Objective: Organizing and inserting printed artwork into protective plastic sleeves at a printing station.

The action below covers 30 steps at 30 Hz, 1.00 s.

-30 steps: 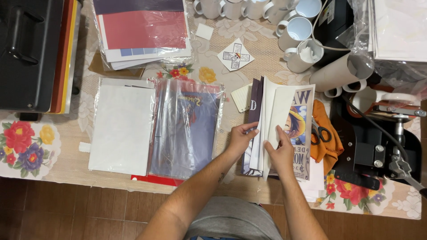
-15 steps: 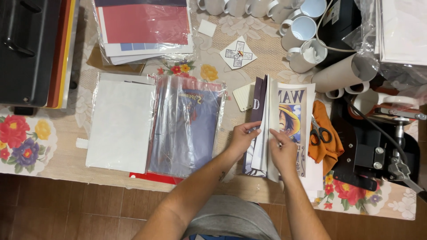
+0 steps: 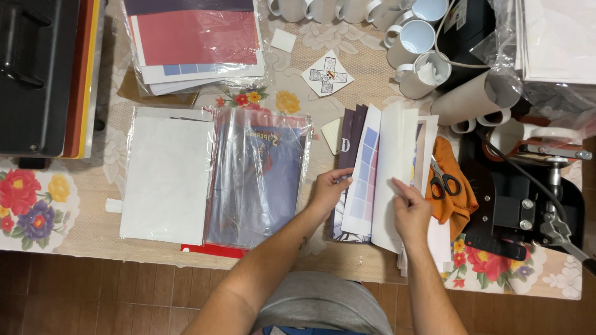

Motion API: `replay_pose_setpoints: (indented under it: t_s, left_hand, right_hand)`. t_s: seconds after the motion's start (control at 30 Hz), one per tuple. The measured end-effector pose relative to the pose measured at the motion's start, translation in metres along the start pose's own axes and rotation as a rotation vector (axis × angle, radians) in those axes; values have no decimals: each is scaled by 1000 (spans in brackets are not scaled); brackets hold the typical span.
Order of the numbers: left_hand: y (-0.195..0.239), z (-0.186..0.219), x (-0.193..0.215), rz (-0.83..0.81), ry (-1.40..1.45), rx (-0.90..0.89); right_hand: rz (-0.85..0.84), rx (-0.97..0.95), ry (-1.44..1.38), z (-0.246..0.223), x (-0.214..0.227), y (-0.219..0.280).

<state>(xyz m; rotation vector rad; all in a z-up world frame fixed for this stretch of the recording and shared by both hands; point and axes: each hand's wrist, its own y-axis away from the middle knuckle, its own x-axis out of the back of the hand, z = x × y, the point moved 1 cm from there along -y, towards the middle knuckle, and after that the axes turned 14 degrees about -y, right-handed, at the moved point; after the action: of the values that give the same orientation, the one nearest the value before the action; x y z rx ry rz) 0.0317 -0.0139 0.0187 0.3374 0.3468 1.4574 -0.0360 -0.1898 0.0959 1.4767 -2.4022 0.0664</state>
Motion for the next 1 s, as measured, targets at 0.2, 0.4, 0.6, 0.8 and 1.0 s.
replay_pose_setpoints:
  t_s: [0.2,0.4,0.6,0.8,1.0]
  left_hand:
    - [5,9,15,39,-799,-60]
    - [10,22,29,171,-1105,-333]
    - [-14,-16,35,119,-1003,-117]
    - [-12,-1,42,147,-823,-151]
    - [-2,32,62,118,-755,-8]
  right_hand:
    - [32,53,-44,2,-11,5]
    - [71,119,105,7,38,-3]
    - [140,63,114,-26,94,-2]
    - [175,70,162,-66,106,11]
    - [171,90,219,-101,109,22]
